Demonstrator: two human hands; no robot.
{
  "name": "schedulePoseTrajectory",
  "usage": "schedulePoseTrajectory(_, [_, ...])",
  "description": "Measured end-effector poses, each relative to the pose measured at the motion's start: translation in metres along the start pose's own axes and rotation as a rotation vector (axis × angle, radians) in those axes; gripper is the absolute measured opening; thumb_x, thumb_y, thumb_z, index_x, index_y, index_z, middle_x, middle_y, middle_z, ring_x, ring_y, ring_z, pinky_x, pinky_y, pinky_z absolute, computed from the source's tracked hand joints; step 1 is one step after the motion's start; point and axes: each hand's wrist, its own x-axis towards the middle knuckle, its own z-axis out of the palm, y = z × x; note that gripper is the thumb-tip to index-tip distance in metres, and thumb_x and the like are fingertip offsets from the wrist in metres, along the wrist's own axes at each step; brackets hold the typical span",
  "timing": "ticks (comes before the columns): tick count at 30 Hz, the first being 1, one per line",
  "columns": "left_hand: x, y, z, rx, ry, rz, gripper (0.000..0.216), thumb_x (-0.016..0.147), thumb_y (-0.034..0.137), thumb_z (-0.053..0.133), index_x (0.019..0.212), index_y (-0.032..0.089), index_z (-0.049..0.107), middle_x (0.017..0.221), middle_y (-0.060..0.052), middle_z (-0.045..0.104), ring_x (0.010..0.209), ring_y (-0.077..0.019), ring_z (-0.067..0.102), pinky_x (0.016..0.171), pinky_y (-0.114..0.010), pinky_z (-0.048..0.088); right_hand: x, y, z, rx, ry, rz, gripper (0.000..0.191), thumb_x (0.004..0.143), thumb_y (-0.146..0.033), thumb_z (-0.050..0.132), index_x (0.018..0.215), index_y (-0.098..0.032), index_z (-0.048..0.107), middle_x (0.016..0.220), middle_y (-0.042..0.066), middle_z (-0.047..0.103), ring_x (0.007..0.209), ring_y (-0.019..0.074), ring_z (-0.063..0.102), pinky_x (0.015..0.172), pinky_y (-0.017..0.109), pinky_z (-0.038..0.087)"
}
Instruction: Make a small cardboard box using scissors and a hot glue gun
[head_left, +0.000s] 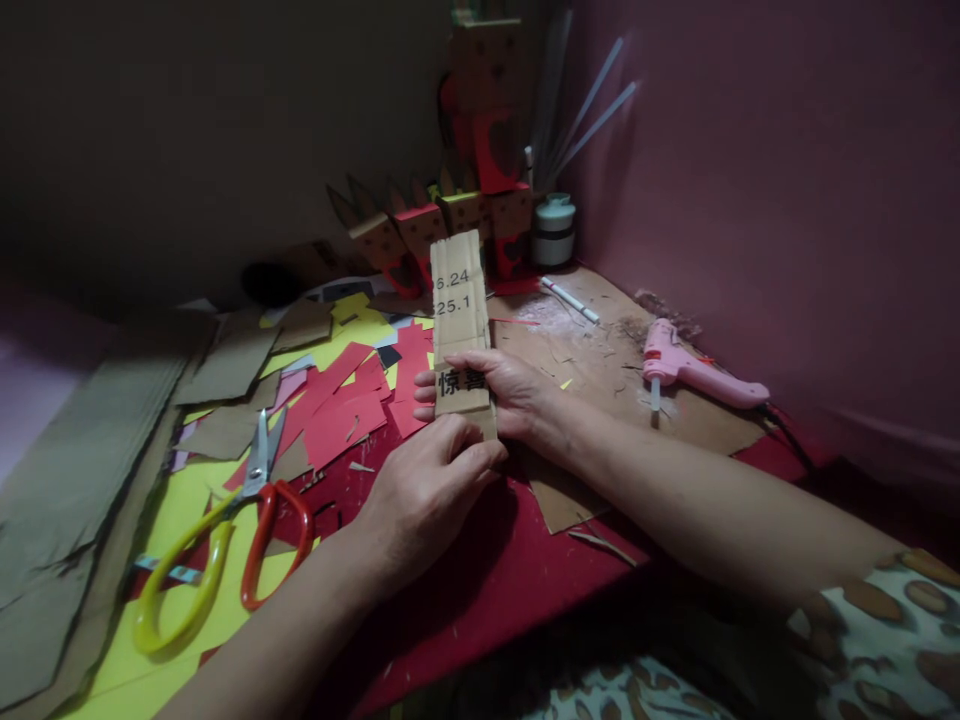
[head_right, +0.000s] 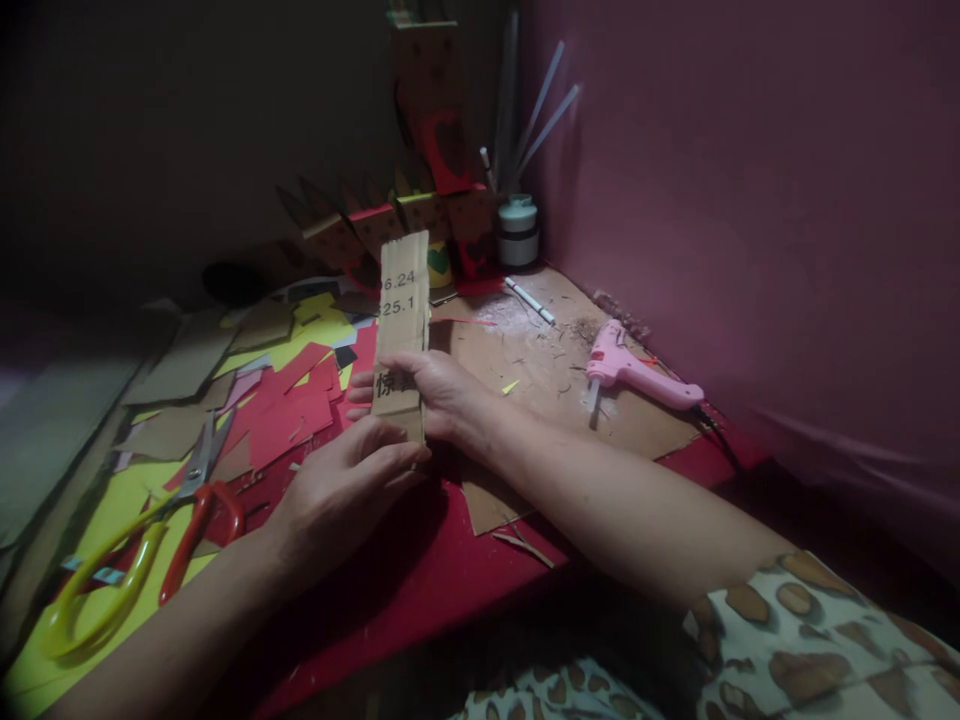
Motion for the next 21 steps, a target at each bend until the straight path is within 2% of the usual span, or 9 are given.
schedulePoseTrajectory(4, [0.001, -0.001, 0.0, -0.038, -0.021, -0.018, 0.014, 0.096, 0.018, 0.052, 0.099, 0.021, 0.065, 0.087, -0.003, 0.058, 0.074, -0.0154, 0.053, 0.064, -0.026, 0.042, -0.001, 0.0, 0.001, -0.017, 0.016, 0.004, 0.021, 0.092, -0.026, 0.052, 0.093, -0.009, 0.064, 0.069, 0.01, 0.069, 0.064, 0.0206, 0.067, 0.06, 0.032, 0.058])
schedulePoseTrajectory(13, [-0.001, -0.004, 0.002, 0.016, -0.041, 0.04, 0.012, 0.096, 0.018, 0.053, 0.101, 0.018, 0.063, 0.087, -0.005, 0.06, 0.073, -0.0157, 0.057, 0.063, -0.025, 0.048, -0.007, -0.001, 0.008, -0.053, 0.058, 0.004, 0.02, 0.094, -0.018, 0.047, 0.091, -0.008, 0.064, 0.06, 0.007, 0.067, 0.054, 0.0166, 0.064, 0.053, 0.026, 0.056])
schedulePoseTrajectory(16, [-0.001, -0.003, 0.001, -0.034, -0.02, 0.031, 0.022, 0.096, 0.018, 0.056, 0.118, 0.018, 0.059, 0.092, -0.005, 0.064, 0.079, -0.0178, 0.061, 0.069, -0.029, 0.052, -0.008, -0.003, 0.009, -0.066, 0.071, 0.008, 0.023, 0.096, -0.015, 0.042, 0.095, -0.006, 0.063, 0.059, 0.007, 0.067, 0.053, 0.0176, 0.065, 0.054, 0.027, 0.057])
schedulePoseTrajectory(19, [0.001, 0.001, -0.006, -0.163, -0.007, -0.031, 0.035, 0.093, 0.021, 0.063, 0.126, 0.018, 0.054, 0.092, -0.004, 0.066, 0.08, -0.0176, 0.063, 0.073, -0.029, 0.054, -0.007, -0.005, 0.008, -0.072, 0.065, 0.003, 0.027, 0.096, -0.014, 0.04, 0.1, -0.003, 0.064, 0.057, 0.008, 0.067, 0.052, 0.0176, 0.065, 0.054, 0.028, 0.056])
schedulePoseTrajectory(21, [0.004, 0.004, -0.013, -0.229, 0.079, -0.156, 0.027, 0.092, 0.021, 0.063, 0.118, 0.019, 0.058, 0.091, -0.002, 0.067, 0.078, -0.0156, 0.064, 0.073, -0.027, 0.053, -0.005, -0.006, 0.006, -0.06, 0.034, -0.006, 0.028, 0.095, -0.015, 0.042, 0.106, -0.003, 0.065, 0.057, 0.007, 0.067, 0.051, 0.017, 0.063, 0.055, 0.028, 0.056])
